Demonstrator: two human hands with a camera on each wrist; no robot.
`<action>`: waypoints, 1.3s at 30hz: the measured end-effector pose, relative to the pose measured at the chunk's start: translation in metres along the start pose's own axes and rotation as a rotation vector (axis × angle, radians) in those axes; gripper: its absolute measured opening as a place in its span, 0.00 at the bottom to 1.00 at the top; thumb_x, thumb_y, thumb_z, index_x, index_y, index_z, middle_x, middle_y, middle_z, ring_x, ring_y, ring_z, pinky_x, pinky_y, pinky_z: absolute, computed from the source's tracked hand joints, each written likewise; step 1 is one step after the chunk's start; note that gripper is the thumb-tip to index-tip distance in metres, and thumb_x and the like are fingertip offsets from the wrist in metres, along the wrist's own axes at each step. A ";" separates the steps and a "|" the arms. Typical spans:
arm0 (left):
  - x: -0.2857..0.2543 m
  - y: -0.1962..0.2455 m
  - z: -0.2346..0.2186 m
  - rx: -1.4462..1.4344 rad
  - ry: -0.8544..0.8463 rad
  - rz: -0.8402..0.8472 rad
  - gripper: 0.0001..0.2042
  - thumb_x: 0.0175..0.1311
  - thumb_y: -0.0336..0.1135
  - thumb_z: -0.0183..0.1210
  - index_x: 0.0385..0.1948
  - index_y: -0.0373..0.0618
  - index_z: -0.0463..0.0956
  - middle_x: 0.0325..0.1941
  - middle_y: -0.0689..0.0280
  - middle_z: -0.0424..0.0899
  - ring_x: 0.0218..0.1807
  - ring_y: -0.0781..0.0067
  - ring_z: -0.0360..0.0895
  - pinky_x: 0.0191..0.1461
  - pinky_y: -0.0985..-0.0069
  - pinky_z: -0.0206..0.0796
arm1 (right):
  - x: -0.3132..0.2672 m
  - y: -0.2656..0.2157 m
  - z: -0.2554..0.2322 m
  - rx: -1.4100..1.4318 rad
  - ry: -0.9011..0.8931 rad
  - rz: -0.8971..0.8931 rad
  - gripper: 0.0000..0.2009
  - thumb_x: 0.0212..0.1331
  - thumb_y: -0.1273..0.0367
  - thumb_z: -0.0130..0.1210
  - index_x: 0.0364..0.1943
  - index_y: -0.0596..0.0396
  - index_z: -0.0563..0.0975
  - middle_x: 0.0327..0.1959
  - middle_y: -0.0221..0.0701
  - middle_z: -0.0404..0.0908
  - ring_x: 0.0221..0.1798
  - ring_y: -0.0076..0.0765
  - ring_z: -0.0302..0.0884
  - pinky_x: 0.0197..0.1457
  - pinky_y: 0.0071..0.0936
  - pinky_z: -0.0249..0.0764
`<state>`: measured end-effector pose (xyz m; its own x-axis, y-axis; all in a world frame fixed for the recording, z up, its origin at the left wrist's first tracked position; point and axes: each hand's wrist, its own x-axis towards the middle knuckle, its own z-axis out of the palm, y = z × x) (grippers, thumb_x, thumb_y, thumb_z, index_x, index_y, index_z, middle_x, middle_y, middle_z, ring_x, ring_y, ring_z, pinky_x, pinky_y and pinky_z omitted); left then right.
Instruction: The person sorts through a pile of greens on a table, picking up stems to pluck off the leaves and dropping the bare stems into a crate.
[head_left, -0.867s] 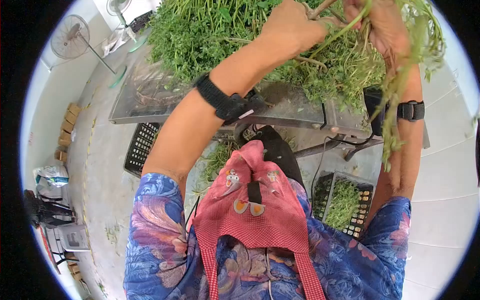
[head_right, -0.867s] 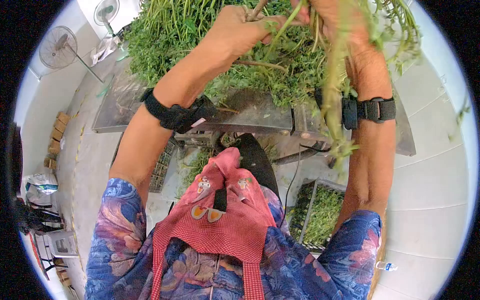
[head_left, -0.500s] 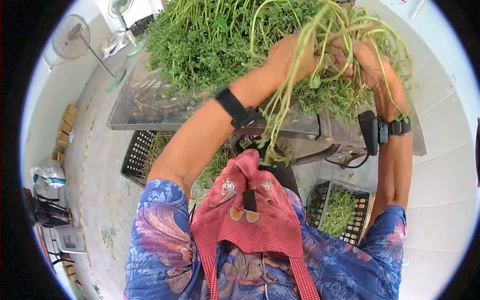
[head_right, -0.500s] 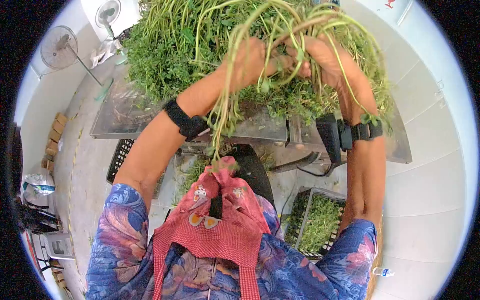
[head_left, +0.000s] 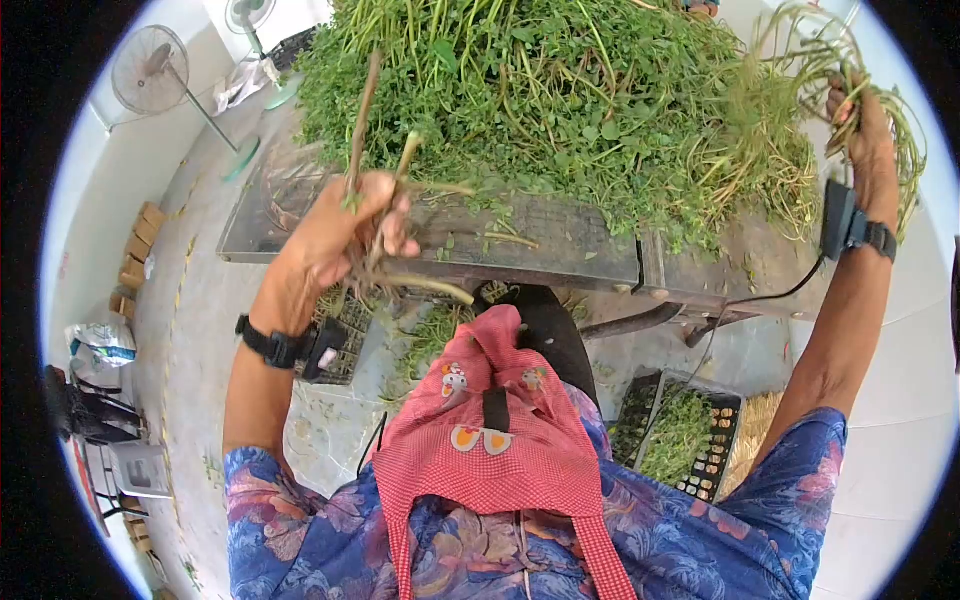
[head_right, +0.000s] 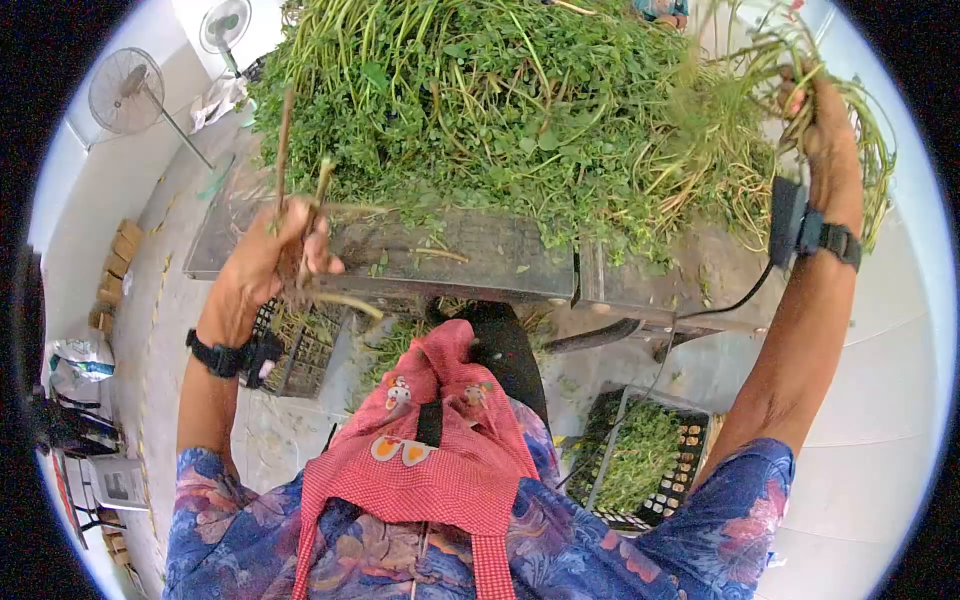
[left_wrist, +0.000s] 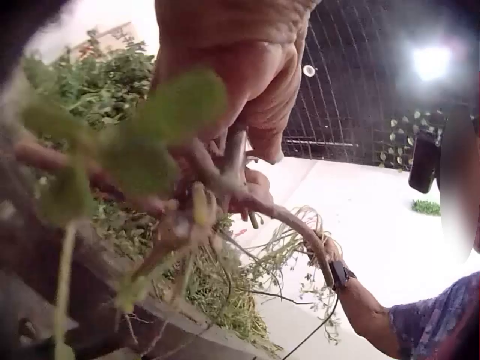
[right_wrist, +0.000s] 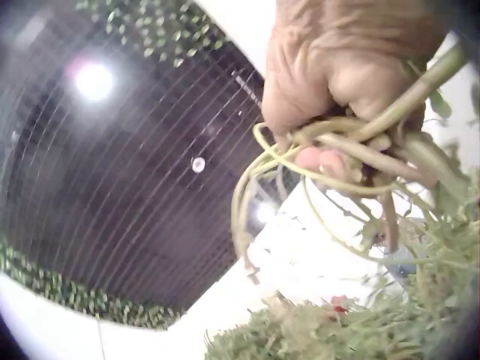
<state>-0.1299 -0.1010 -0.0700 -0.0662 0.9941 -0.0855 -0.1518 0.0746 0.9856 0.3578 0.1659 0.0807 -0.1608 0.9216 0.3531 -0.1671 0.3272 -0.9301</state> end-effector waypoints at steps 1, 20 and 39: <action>-0.010 -0.009 -0.005 -0.033 -0.057 -0.011 0.16 0.61 0.46 0.56 0.21 0.44 0.71 0.17 0.71 0.71 0.17 0.78 0.70 0.28 0.83 0.65 | 0.011 -0.005 -0.013 0.195 -0.317 0.037 0.14 0.63 0.65 0.46 0.44 0.63 0.69 0.20 0.29 0.72 0.18 0.18 0.60 0.15 0.10 0.59; -0.176 -0.337 -0.188 1.303 -0.185 -0.579 0.34 0.38 0.50 0.70 0.46 0.34 0.71 0.43 0.52 0.79 0.48 0.54 0.76 0.51 0.64 0.67 | -0.087 0.126 0.083 -1.115 -0.274 0.534 0.16 0.48 0.59 0.64 0.24 0.58 0.72 0.19 0.32 0.74 0.21 0.25 0.73 0.17 0.23 0.70; -0.091 -0.180 -0.034 0.693 -0.209 -0.085 0.12 0.60 0.34 0.56 0.42 0.40 0.77 0.33 0.61 0.82 0.32 0.78 0.75 0.37 0.77 0.69 | -0.113 0.071 0.041 -0.935 0.059 0.095 0.12 0.54 0.65 0.56 0.37 0.59 0.80 0.22 0.29 0.77 0.22 0.21 0.74 0.21 0.18 0.68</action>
<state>-0.1301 -0.2072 -0.2449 0.1185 0.9717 -0.2041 0.5159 0.1154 0.8488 0.3241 0.0763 -0.0216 -0.0795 0.9538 0.2898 0.6968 0.2611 -0.6680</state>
